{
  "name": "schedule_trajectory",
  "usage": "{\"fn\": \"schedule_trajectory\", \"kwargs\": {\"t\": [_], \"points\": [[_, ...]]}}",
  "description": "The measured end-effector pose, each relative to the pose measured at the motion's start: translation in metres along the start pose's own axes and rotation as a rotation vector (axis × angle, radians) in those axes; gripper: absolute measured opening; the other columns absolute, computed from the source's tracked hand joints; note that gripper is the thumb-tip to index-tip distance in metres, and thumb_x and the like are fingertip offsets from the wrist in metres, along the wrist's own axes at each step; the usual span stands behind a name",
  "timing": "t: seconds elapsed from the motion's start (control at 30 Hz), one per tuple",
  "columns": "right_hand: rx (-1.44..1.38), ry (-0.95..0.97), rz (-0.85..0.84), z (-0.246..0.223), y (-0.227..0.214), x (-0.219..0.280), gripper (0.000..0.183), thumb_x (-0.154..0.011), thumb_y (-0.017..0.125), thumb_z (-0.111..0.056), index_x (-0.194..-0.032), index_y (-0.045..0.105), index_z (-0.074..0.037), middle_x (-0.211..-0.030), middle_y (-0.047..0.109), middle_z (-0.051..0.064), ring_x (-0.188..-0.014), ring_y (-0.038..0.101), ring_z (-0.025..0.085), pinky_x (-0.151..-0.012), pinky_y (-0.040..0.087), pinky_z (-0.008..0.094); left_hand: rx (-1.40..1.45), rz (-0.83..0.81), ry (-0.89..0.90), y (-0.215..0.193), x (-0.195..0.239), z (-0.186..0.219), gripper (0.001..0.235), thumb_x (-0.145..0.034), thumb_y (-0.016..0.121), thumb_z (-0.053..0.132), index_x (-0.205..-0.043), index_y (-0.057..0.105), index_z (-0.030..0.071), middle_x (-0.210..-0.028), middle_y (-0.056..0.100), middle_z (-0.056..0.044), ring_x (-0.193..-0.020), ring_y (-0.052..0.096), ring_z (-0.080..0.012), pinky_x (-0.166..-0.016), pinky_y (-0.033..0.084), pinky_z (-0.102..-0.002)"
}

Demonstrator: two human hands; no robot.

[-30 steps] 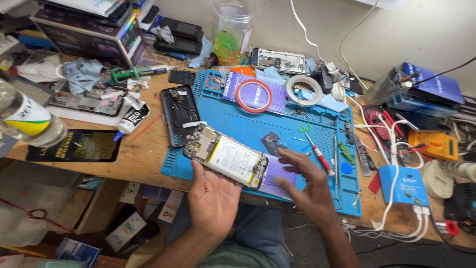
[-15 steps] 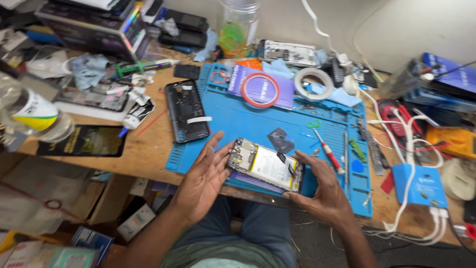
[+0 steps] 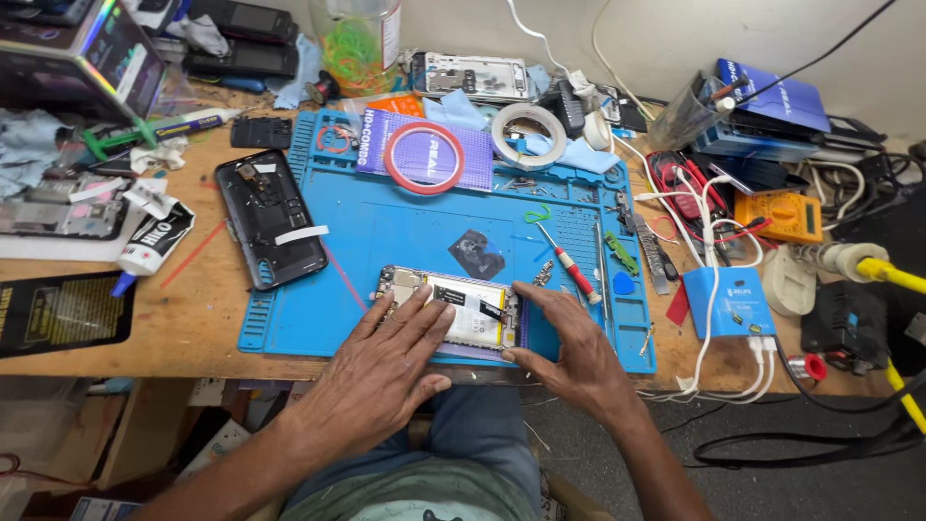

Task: The person assembles a smartphone by placing the screen assembly onto the chassis, then installs the battery and secures internal components using tweezers and a screwdriver. The person also handles a black plastic shield and screws while working on the motherboard area.

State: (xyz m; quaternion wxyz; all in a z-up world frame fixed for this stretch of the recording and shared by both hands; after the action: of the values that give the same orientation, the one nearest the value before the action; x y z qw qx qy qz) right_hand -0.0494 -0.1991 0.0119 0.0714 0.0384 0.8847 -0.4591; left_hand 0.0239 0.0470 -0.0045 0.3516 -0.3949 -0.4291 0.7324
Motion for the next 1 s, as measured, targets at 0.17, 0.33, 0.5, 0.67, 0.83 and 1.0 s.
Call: {"fn": "schedule_trajectory", "kwargs": {"t": [0.17,0.33,0.5,0.67,0.83,1.0], "points": [[-0.046,0.013,0.041,0.006,-0.007,0.004,0.077,-0.073,0.088,-0.023,-0.141,0.055,-0.007,-0.133,0.066,0.017,-0.124,0.063,0.032,-0.102,0.051,0.045,-0.062,-0.007,0.03,0.003,0.001,0.002,0.078,-0.096,0.049,0.053,-0.149,0.038,-0.004,-0.149,0.044,-0.018,-0.149,0.025,-0.0324,-0.12,0.014,-0.054],[-0.074,0.19,0.274,0.02,-0.046,0.006,0.04,-0.086,0.077,-0.01,-0.126,0.071,-0.011,-0.121,0.076,0.01,-0.108,0.074,0.024,-0.092,0.058,0.039,-0.037,0.079,0.03,-0.014,0.001,-0.008,0.068,-0.094,0.059,0.04,-0.145,0.045,-0.002,-0.151,0.047,-0.019,-0.148,0.033,-0.0335,-0.119,0.019,-0.053],[0.028,-0.108,0.239,-0.017,-0.016,0.014,0.036,-0.082,0.077,-0.007,-0.118,0.073,-0.009,-0.119,0.074,0.011,-0.111,0.071,0.028,-0.093,0.057,0.039,-0.024,0.18,-0.144,-0.037,0.023,-0.033,0.057,-0.089,0.068,0.019,-0.142,0.053,0.004,-0.146,0.055,-0.015,-0.141,0.045,-0.0336,-0.117,0.031,-0.051],[0.071,-0.299,0.17,-0.041,0.019,-0.014,0.031,-0.085,0.074,-0.007,-0.117,0.074,-0.007,-0.117,0.074,0.01,-0.108,0.071,0.028,-0.091,0.058,0.04,0.03,0.216,-0.216,-0.034,0.036,-0.037,0.051,-0.088,0.069,0.021,-0.137,0.059,0.008,-0.139,0.059,-0.01,-0.135,0.051,-0.0298,-0.112,0.037,-0.048],[0.169,-0.404,0.049,-0.056,0.026,-0.036,0.027,-0.084,0.072,-0.003,-0.111,0.075,-0.005,-0.116,0.074,0.01,-0.107,0.071,0.028,-0.091,0.057,0.041,-0.009,0.21,-0.152,-0.031,0.035,-0.034,0.047,-0.093,0.068,0.024,-0.136,0.06,0.009,-0.137,0.059,-0.01,-0.137,0.047,-0.0305,-0.112,0.033,-0.05],[0.212,-0.407,0.011,-0.059,0.029,-0.04,0.029,-0.082,0.07,-0.001,-0.111,0.074,-0.003,-0.116,0.073,0.01,-0.106,0.069,0.028,-0.091,0.057,0.04,-0.026,0.158,-0.097,-0.028,0.029,-0.036,0.049,-0.092,0.067,0.027,-0.137,0.059,0.009,-0.139,0.057,-0.011,-0.136,0.045,-0.0323,-0.111,0.032,-0.051]]}}
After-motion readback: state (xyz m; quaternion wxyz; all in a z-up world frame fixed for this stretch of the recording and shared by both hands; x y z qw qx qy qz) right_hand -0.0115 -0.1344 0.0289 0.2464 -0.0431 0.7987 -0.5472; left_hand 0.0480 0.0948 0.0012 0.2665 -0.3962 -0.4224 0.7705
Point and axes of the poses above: each hand's wrist, its own x-axis away from the middle knuckle, its own y-axis out of the palm, z = x × y, the point moved 2 cm from there along -x, towards the middle knuckle
